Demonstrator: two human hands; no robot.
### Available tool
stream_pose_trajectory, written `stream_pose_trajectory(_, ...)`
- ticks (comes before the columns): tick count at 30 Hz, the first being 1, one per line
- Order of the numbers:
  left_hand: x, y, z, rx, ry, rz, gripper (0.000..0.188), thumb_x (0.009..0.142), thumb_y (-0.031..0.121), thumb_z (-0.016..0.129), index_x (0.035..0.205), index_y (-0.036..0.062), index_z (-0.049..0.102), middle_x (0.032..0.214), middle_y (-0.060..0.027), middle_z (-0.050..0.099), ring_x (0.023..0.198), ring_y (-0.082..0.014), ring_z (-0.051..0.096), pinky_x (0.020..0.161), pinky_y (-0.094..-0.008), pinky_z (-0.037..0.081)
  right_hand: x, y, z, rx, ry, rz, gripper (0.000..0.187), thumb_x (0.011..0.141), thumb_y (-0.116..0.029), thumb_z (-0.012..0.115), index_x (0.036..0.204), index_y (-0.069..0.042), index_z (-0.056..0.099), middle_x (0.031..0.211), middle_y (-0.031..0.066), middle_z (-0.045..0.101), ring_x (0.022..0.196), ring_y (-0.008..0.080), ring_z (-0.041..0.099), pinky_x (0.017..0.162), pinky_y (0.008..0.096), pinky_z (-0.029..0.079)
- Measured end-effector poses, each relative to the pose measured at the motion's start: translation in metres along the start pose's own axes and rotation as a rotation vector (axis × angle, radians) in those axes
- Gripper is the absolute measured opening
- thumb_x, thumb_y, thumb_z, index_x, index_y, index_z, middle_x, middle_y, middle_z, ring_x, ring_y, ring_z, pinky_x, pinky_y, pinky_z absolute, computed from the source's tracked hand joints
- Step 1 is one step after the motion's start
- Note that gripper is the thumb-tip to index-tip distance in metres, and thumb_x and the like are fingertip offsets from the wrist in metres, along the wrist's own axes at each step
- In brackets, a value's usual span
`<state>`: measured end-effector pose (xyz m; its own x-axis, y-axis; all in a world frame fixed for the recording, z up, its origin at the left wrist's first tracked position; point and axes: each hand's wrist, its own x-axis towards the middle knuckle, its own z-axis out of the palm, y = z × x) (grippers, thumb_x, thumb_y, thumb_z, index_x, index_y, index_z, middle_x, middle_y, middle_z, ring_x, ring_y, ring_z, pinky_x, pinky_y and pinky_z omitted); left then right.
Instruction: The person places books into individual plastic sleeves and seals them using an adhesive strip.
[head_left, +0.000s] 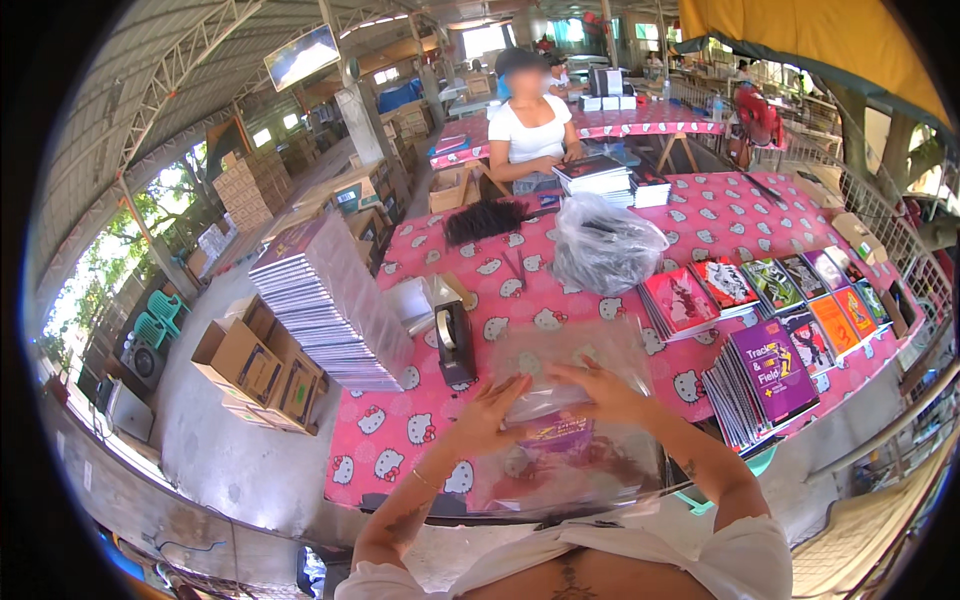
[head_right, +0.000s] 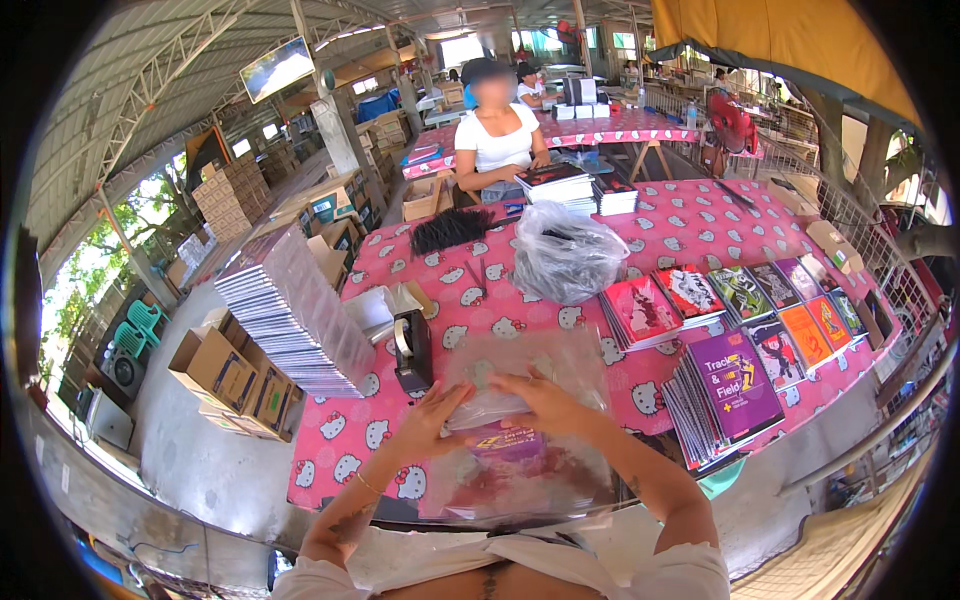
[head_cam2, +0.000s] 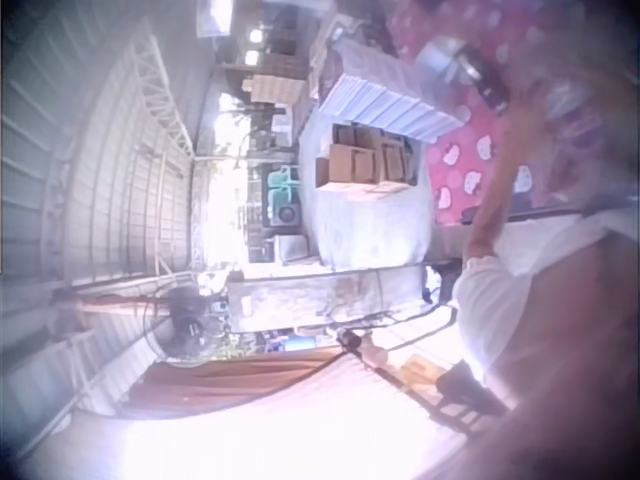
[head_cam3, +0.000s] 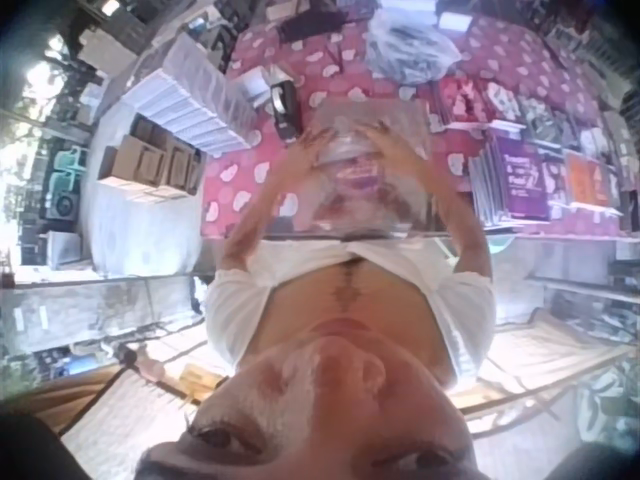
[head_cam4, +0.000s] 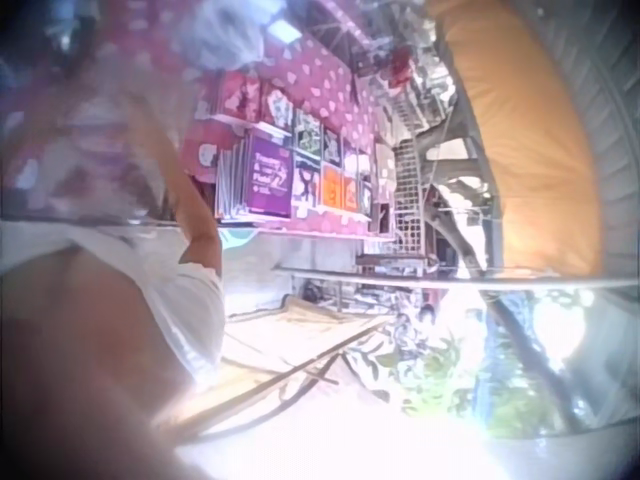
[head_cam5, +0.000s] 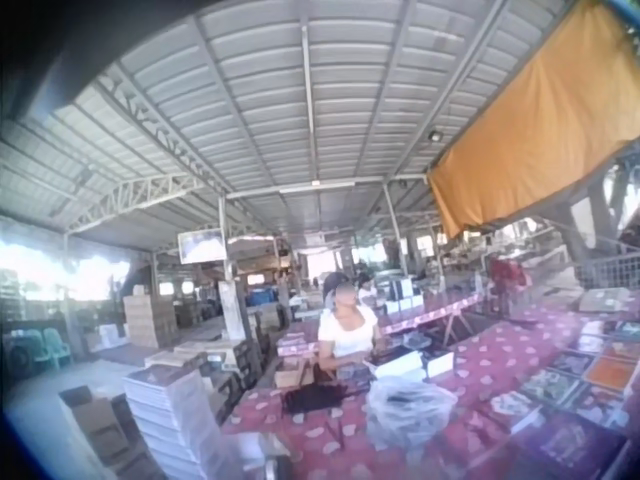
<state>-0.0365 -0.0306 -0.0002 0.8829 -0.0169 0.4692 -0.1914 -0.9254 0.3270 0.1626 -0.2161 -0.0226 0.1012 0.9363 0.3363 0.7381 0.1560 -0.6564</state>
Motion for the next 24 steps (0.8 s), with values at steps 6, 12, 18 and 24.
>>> stream_pose_trajectory(6,-0.002,-0.012,0.007,-0.069,-0.131,-0.102,0.028,0.084,0.011,0.069,0.112,0.0076,0.067,0.117,-0.0141,0.066,0.11,-0.0323,0.062,0.087,-0.0417,0.052,0.02,-0.022,-0.005,-0.191,-0.005,0.023,0.036,0.079,-0.019,0.076,0.11,-0.007,0.064,0.117,0.0133,0.064,0.114,0.0305,0.058,0.099,0.0463,0.042)
stream_pose_trajectory(12,0.046,-0.001,0.006,0.048,-0.227,-0.411,0.026,0.085,0.02,0.072,0.104,0.0029,0.066,0.092,-0.0175,0.067,0.088,-0.0293,0.068,0.074,-0.0373,0.051,0.052,-0.017,-0.021,-0.192,-0.263,0.254,0.034,0.076,-0.017,0.076,0.106,-0.004,0.063,0.098,0.0167,0.064,0.095,0.0343,0.063,0.079,0.0432,0.05)
stream_pose_trajectory(18,0.043,-0.106,0.035,-0.866,-0.459,-0.587,0.036,0.087,0.033,0.075,0.105,0.0034,0.066,0.087,-0.0032,0.067,0.082,-0.0102,0.062,0.072,-0.028,0.048,0.061,0.058,-0.008,0.256,-0.213,0.148,0.046,0.076,-0.027,0.084,0.111,-0.005,0.063,0.096,0.008,0.065,0.089,0.0217,0.064,0.073,0.0365,0.051)
stream_pose_trajectory(24,0.062,-0.103,0.05,-0.925,-0.367,-0.566,0.025,0.093,0.025,0.067,0.097,0.0012,0.071,0.082,-0.0003,0.066,0.076,-0.0085,0.058,0.069,-0.0249,0.045,0.051,0.056,-0.009,0.561,-0.155,0.353,0.043,0.082,-0.024,0.081,0.115,-0.006,0.06,0.095,0.0027,0.064,0.085,0.0115,0.059,0.072,0.0259,0.048)
